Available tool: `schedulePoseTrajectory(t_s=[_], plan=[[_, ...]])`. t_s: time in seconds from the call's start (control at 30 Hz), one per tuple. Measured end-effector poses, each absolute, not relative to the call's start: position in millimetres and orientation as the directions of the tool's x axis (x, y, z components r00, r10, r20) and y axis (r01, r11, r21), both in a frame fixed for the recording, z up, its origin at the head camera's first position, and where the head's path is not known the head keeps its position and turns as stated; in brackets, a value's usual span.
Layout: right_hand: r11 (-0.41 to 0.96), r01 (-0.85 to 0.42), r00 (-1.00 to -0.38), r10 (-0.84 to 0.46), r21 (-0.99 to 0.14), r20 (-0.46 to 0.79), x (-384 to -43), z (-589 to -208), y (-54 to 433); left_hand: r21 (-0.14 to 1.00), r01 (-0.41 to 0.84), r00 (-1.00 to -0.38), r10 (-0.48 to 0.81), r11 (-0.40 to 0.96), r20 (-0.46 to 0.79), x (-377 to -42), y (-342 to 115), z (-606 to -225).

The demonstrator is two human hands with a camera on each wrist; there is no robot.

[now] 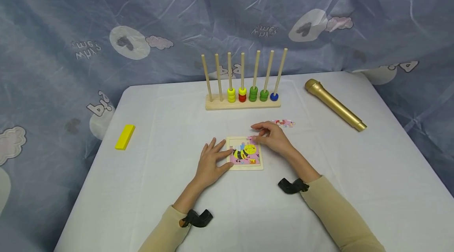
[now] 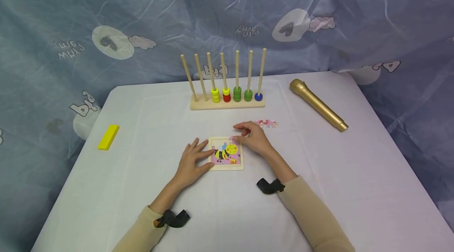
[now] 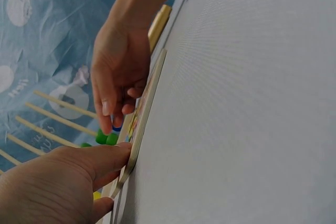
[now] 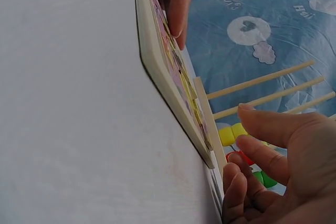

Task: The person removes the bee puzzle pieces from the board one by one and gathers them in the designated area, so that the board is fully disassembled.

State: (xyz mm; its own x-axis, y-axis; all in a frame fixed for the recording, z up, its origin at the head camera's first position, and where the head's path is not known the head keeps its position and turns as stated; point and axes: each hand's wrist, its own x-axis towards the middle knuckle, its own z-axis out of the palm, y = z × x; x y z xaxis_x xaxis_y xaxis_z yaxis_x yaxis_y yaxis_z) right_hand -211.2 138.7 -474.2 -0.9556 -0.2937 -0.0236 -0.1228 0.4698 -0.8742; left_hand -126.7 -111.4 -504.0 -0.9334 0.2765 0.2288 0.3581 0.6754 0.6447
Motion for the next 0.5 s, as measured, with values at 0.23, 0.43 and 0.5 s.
schedulePoseTrajectory(t_s=[0.23,0.43,0.5], plan=[[0.461,-0.184,-0.939,-0.344,-0.868,0.016,-211.4,-475.4,138.6,0.644,0.367,-0.930,0.278,0.671,0.241,-125.9,-110.0,-500.2],[0.487,-0.201,-0.933,-0.360,-0.850,0.014,-208.8,-478.3,138.4,0.647,0.360,-0.932,0.279,0.672,0.229,-124.7,-110.0,-500.9],[0.493,-0.207,-0.932,-0.361,-0.845,0.018,-208.8,-479.2,138.1,0.649,0.361,-0.932,0.279,0.670,0.231,-124.3,-110.2,-501.3]])
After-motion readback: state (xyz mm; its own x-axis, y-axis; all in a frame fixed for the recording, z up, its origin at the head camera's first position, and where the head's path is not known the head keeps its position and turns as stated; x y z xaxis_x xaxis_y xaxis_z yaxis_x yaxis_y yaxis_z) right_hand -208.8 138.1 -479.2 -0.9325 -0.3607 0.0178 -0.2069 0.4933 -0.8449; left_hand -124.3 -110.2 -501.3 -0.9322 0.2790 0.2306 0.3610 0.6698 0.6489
